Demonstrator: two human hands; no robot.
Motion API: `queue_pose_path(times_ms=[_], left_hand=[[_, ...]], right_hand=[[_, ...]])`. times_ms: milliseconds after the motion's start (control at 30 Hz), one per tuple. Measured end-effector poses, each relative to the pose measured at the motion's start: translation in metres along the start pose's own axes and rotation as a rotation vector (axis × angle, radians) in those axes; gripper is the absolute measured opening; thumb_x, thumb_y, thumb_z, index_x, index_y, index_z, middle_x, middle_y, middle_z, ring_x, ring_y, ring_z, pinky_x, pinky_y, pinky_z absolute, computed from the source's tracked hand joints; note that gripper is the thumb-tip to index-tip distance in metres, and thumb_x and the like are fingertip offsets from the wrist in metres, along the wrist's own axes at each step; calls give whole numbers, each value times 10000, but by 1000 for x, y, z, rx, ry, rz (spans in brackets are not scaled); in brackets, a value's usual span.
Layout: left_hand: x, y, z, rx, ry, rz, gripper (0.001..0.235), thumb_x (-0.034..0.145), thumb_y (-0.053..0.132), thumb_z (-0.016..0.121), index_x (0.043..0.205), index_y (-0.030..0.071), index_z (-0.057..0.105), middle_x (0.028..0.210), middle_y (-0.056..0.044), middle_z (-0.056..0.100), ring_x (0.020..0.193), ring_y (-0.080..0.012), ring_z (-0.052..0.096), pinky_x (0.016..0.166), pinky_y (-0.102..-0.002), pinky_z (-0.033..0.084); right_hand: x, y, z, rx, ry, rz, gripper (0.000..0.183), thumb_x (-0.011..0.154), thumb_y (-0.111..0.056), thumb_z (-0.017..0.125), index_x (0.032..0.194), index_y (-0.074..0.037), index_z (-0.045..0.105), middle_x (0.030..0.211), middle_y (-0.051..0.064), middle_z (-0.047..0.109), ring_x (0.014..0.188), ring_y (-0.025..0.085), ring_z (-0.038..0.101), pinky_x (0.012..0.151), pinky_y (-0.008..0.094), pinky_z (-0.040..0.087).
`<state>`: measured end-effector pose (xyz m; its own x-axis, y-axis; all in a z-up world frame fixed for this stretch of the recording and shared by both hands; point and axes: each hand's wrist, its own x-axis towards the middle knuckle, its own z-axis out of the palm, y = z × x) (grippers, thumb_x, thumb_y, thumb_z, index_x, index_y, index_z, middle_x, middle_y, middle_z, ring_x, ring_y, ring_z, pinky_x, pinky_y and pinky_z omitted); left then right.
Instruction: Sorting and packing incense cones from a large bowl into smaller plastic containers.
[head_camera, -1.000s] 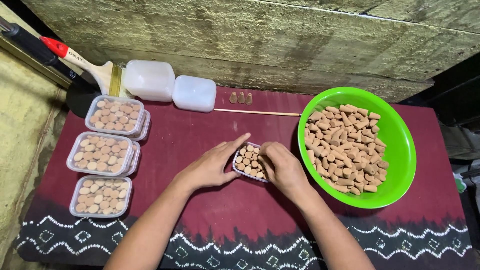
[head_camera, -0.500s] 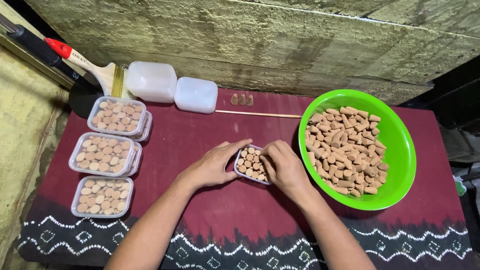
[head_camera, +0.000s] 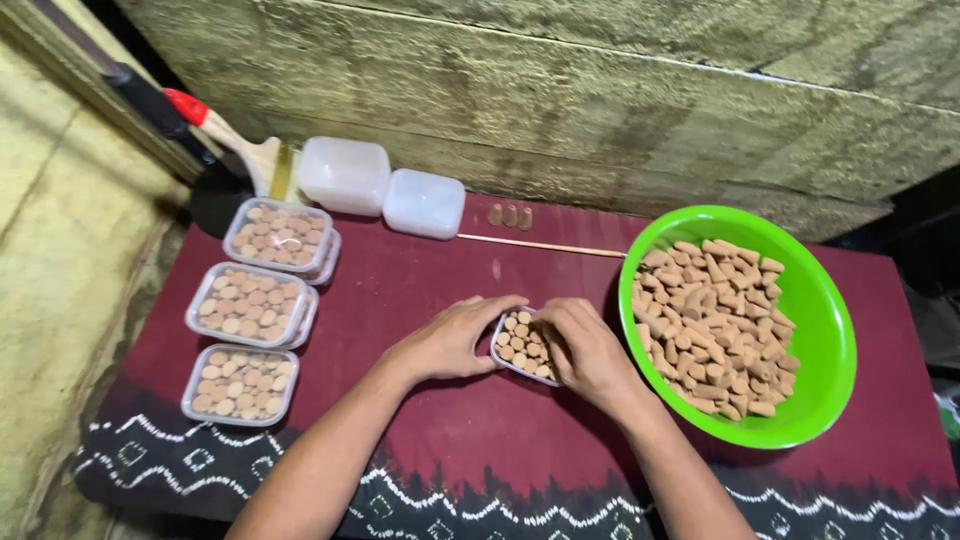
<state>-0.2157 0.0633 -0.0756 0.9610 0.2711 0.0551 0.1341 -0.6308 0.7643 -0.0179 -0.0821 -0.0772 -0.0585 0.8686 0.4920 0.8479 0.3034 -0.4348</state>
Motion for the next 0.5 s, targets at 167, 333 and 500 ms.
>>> queue_pose_path(times_ms=[167,333,500], left_hand=[[-5,10,-4,-6,14,-6,909,707,207,820,1511,65,421,1362,-222,624,1241,-406,589,1043,-536,457],[-4,9,-4,-30,-4,-27,913,719,196,809,1529,66,407,1381,-216,616,1270,-393,582,1071,-531,444],[-5,4,0,-27,28,14,916,699,179,806,1519,65,415,1372,-214,617,1263,-395,590,1069,-524,449]], right_hand=[[-16,14,12,-83,62,71,167,941,-181,675,1094,-137,723,962,89,652,948,333,676,827,448,566],[-12,12,13,-89,106,73,206,934,-174,698,1134,-135,728,951,87,659,935,328,682,821,440,569],[-9,11,9,31,15,0,83,925,-59,649,991,-93,686,948,93,689,940,344,694,814,451,568]])
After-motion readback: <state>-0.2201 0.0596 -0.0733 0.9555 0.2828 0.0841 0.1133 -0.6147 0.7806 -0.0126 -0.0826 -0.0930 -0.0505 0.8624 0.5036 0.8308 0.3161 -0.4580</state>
